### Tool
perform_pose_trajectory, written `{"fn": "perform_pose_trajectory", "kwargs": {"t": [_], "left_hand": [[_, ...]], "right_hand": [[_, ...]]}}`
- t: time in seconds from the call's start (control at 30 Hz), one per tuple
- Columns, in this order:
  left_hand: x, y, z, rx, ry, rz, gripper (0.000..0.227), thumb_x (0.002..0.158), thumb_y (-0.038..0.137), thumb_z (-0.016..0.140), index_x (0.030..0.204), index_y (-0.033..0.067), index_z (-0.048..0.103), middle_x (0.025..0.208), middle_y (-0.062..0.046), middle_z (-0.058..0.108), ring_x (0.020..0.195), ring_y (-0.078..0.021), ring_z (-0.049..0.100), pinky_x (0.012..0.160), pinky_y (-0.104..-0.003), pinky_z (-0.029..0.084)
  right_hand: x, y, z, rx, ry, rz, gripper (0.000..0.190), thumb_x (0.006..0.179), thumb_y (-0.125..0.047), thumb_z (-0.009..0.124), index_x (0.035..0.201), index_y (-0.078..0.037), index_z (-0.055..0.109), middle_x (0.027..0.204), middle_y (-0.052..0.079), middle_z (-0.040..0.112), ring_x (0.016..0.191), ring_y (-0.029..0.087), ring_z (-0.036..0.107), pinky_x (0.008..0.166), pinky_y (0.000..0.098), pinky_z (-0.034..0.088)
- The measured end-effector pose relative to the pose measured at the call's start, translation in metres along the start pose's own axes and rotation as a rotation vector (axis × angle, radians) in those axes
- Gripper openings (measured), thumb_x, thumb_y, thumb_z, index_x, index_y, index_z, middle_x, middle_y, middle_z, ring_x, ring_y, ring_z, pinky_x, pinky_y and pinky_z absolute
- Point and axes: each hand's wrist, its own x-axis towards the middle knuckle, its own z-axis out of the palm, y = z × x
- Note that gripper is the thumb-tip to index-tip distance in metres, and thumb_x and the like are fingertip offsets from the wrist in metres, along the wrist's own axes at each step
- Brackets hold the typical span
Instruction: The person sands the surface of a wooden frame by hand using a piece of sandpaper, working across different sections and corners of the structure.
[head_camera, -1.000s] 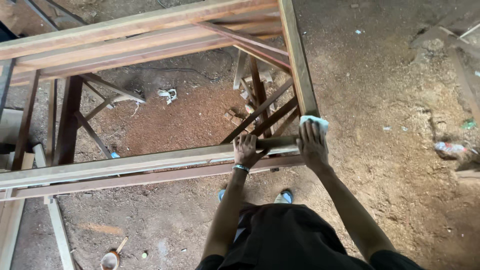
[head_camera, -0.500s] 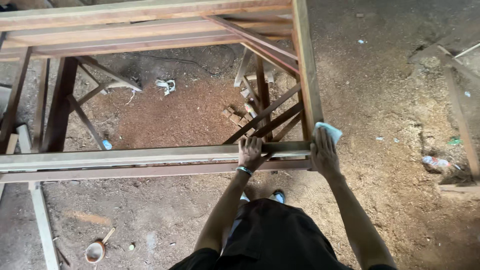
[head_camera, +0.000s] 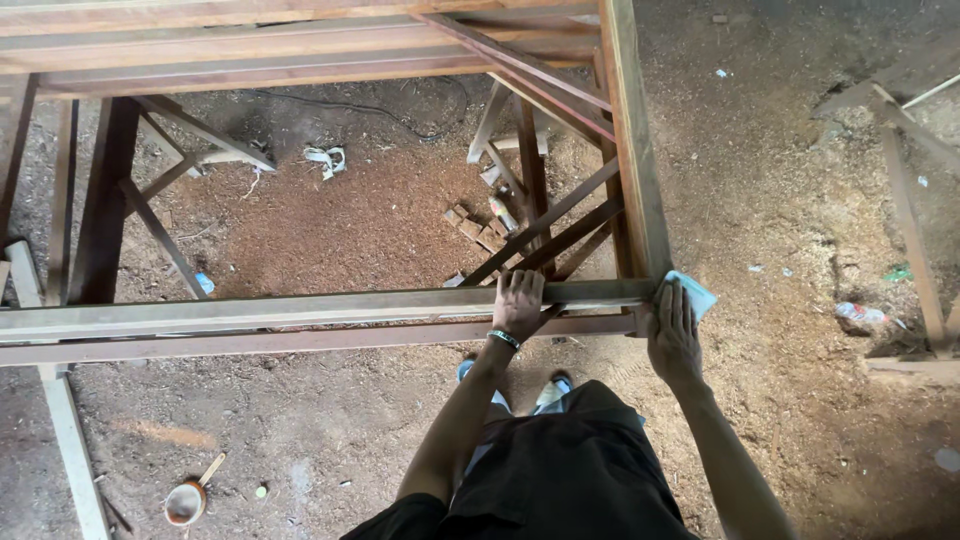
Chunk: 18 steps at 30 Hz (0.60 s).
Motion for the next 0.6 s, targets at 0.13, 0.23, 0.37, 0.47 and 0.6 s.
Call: {"fn": "perform_pose_trajectory", "kwargs": {"t": [0.13, 0.23, 0.37, 0.47, 0.6], "left_hand": [[0.001, 0.006, -0.014, -0.041, -0.133, -0.045, 0.086, 0.089, 0.076, 0.049, 0.135, 0.0038, 0.051, 0.134, -0.016, 0.057, 0.131, -0.0327, 0.051, 0.121, -0.058, 0.026], [0.002, 0.005, -0.016, -0.073, -0.201, -0.076, 0.087, 0.089, 0.077, 0.045, 0.136, 0.0038, 0.051, 0.129, -0.015, 0.058, 0.129, -0.0312, 0.052, 0.120, -0.057, 0.029], [0.005, -0.002, 0.004, 0.048, -0.171, -0.033, 0.083, 0.092, 0.077, 0.046, 0.132, 0.0042, 0.049, 0.130, -0.019, 0.056, 0.128, -0.0364, 0.050, 0.115, -0.063, 0.026], [0.004, -0.005, 0.008, 0.049, -0.203, -0.066, 0.082, 0.091, 0.078, 0.044, 0.132, 0.0070, 0.049, 0.131, -0.017, 0.057, 0.130, -0.0339, 0.052, 0.118, -0.060, 0.029], [0.012, 0.008, 0.011, 0.108, -0.111, -0.138, 0.093, 0.075, 0.085, 0.056, 0.125, 0.0061, 0.052, 0.127, -0.016, 0.059, 0.125, -0.0369, 0.052, 0.113, -0.063, 0.030]], "right_hand": [[0.010, 0.000, 0.013, -0.058, 0.112, -0.024, 0.068, 0.108, -0.039, 0.030, 0.159, 0.004, 0.016, 0.166, 0.026, 0.020, 0.155, 0.044, 0.020, 0.127, 0.0542, 0.019], [0.020, 0.002, 0.020, -0.012, 0.123, 0.011, 0.073, 0.107, -0.041, 0.033, 0.158, 0.007, 0.015, 0.165, 0.029, 0.017, 0.151, 0.048, 0.020, 0.123, 0.0573, 0.019], [0.016, 0.011, 0.013, 0.012, 0.075, -0.071, 0.069, 0.109, -0.036, 0.030, 0.159, 0.008, 0.013, 0.167, 0.030, 0.015, 0.152, 0.050, 0.018, 0.123, 0.0592, 0.017], [0.008, 0.010, 0.000, 0.057, 0.048, -0.144, 0.066, 0.109, -0.033, 0.030, 0.161, 0.003, 0.013, 0.168, 0.026, 0.016, 0.155, 0.046, 0.020, 0.126, 0.0574, 0.019], [0.009, 0.034, -0.010, 0.072, -0.009, -0.219, 0.065, 0.109, -0.035, 0.036, 0.161, -0.004, 0.014, 0.166, 0.021, 0.020, 0.153, 0.041, 0.028, 0.128, 0.0529, 0.025]]}}
